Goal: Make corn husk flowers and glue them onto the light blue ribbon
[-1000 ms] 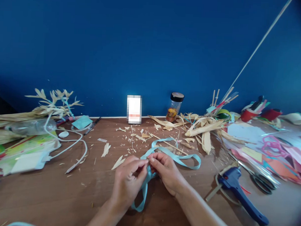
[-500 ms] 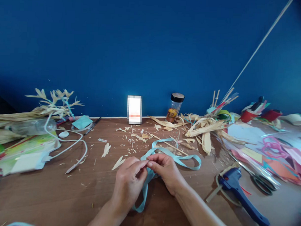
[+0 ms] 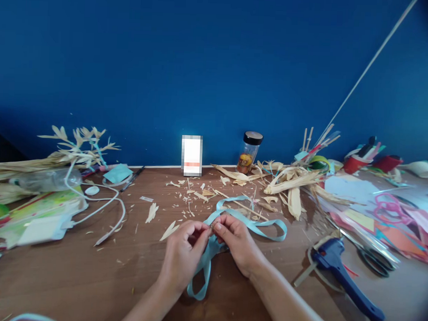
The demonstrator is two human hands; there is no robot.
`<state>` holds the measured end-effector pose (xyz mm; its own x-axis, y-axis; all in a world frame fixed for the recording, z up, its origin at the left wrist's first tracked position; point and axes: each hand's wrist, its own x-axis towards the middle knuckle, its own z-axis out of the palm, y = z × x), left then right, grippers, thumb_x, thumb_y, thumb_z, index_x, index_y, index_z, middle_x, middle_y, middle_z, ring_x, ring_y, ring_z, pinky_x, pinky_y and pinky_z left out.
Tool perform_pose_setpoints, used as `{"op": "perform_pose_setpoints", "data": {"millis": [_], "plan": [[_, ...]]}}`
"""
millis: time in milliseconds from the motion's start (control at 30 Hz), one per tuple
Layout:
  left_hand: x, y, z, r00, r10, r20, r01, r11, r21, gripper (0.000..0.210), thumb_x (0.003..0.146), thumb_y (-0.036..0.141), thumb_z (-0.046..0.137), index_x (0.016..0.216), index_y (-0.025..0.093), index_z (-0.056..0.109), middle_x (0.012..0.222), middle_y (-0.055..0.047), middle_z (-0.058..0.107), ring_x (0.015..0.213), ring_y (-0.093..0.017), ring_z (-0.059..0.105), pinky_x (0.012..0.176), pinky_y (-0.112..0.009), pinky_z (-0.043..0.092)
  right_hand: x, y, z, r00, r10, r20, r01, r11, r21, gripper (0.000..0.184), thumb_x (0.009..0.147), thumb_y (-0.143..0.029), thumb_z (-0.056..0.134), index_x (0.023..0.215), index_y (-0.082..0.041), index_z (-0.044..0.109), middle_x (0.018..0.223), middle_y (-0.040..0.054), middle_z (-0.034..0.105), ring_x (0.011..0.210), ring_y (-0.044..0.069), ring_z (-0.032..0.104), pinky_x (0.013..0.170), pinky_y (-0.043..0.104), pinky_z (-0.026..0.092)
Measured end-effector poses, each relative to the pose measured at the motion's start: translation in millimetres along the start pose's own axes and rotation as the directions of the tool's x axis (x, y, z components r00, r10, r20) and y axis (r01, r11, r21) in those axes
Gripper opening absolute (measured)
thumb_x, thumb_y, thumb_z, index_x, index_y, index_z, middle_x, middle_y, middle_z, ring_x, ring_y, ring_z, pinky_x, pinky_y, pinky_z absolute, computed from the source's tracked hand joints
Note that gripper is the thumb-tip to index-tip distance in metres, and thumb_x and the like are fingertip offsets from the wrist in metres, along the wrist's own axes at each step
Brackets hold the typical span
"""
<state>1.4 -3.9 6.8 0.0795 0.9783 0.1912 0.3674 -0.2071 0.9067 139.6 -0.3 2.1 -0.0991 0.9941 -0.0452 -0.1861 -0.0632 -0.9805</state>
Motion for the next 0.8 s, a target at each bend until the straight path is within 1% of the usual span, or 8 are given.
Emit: {"op": "perform_pose_setpoints", "data": {"millis": [133,233,333,400,500,600,667,800], "plan": [[1.1,-0.3,1.2,0.986,-0.139,0.091,0.155,0.967,-0.201,0.018,0.077,0.034,0.053,0.083,0.018,0.058,0.075,0.0,0.06,0.064,-0.014,0.057,0.06,-0.025,0.046,-0.4,-0.4,-2.9,0.997,-0.076,0.035,0.078,0.993,-0.09,0.011,0.079,-0.028,0.055,0.074,-0.018,0.057,0.065,-0.0031,0.052,0.059,0.01,0.043,0.057,0.022,0.034],[2.5,-0.5,1.7,0.981,-0.161,0.107,0.186,0.933,-0.309,0.016,0.077,0.032,0.053,0.082,0.018,0.057,0.073,0.001,0.058,0.063,-0.013,0.056,0.06,-0.024,0.047,-0.2,-0.2,-4.4,0.987,-0.148,0.065,0.158,0.968,-0.193,0.008,0.08,-0.025,0.053,0.076,-0.019,0.057,0.068,-0.0021,0.053,0.064,0.012,0.046,0.061,0.023,0.035],[3.8,-3.4,1.9,0.975,-0.189,0.114,0.218,0.899,-0.379,0.014,0.075,0.03,0.056,0.08,0.017,0.058,0.074,0.001,0.06,0.065,-0.012,0.057,0.064,-0.024,0.047,-0.7,-1.0,-3.5,0.971,-0.228,0.077,0.241,0.917,-0.317,0.008,0.08,-0.021,0.052,0.076,-0.019,0.058,0.071,-0.0007,0.056,0.07,0.014,0.049,0.066,0.025,0.036],[4.4,-6.4,2.3,0.962,-0.239,0.134,0.274,0.845,-0.458,0.016,0.073,0.028,0.059,0.083,0.017,0.058,0.076,0.0,0.062,0.068,-0.012,0.058,0.066,-0.024,0.047,-1.7,-2.7,-1.9,0.958,-0.277,0.08,0.285,0.872,-0.399,0.008,0.08,-0.02,0.052,0.075,-0.019,0.058,0.073,-0.0001,0.057,0.073,0.015,0.05,0.068,0.025,0.036],[5.3,-9.4,3.3,0.939,-0.307,0.157,0.338,0.724,-0.602,0.027,0.069,0.026,0.065,0.092,0.018,0.055,0.074,0.001,0.064,0.067,-0.011,0.059,0.067,-0.024,0.047,-3.4,-5.2,0.1,0.942,-0.324,0.085,0.323,0.808,-0.493,0.009,0.08,-0.017,0.051,0.073,-0.018,0.057,0.073,0.0,0.056,0.073,0.014,0.05,0.067,0.025,0.036],[5.5,-9.7,4.6,0.924,-0.344,0.167,0.361,0.644,-0.674,0.03,0.065,0.024,0.068,0.09,0.018,0.052,0.069,0.001,0.066,0.065,-0.011,0.06,0.067,-0.024,0.046,-3.9,-4.7,0.7,0.935,-0.349,0.066,0.327,0.772,-0.545,0.01,0.08,-0.016,0.051,0.072,-0.018,0.056,0.072,-0.0003,0.055,0.072,0.014,0.05,0.066,0.024,0.036],[5.0,-9.6,5.4,0.922,-0.355,0.157,0.366,0.662,-0.654,0.028,0.065,0.025,0.069,0.087,0.017,0.054,0.07,0.0,0.067,0.064,-0.011,0.06,0.067,-0.023,0.046,-3.5,-2.6,0.2,0.937,-0.348,0.039,0.307,0.764,-0.568,0.009,0.08,-0.016,0.051,0.073,-0.018,0.055,0.073,-0.0003,0.055,0.071,0.014,0.05,0.064,0.024,0.037],[2.9,-11.1,6.6,0.941,-0.317,0.119,0.331,0.783,-0.527,0.026,0.067,0.029,0.066,0.088,0.016,0.059,0.075,-0.004,0.069,0.067,-0.013,0.062,0.065,-0.022,0.046,-3.0,1.8,-1.4,0.943,-0.334,-0.004,0.262,0.748,-0.61,0.008,0.081,-0.017,0.051,0.074,-0.018,0.055,0.073,-0.0003,0.056,0.069,0.014,0.051,0.063,0.024,0.037]]}}
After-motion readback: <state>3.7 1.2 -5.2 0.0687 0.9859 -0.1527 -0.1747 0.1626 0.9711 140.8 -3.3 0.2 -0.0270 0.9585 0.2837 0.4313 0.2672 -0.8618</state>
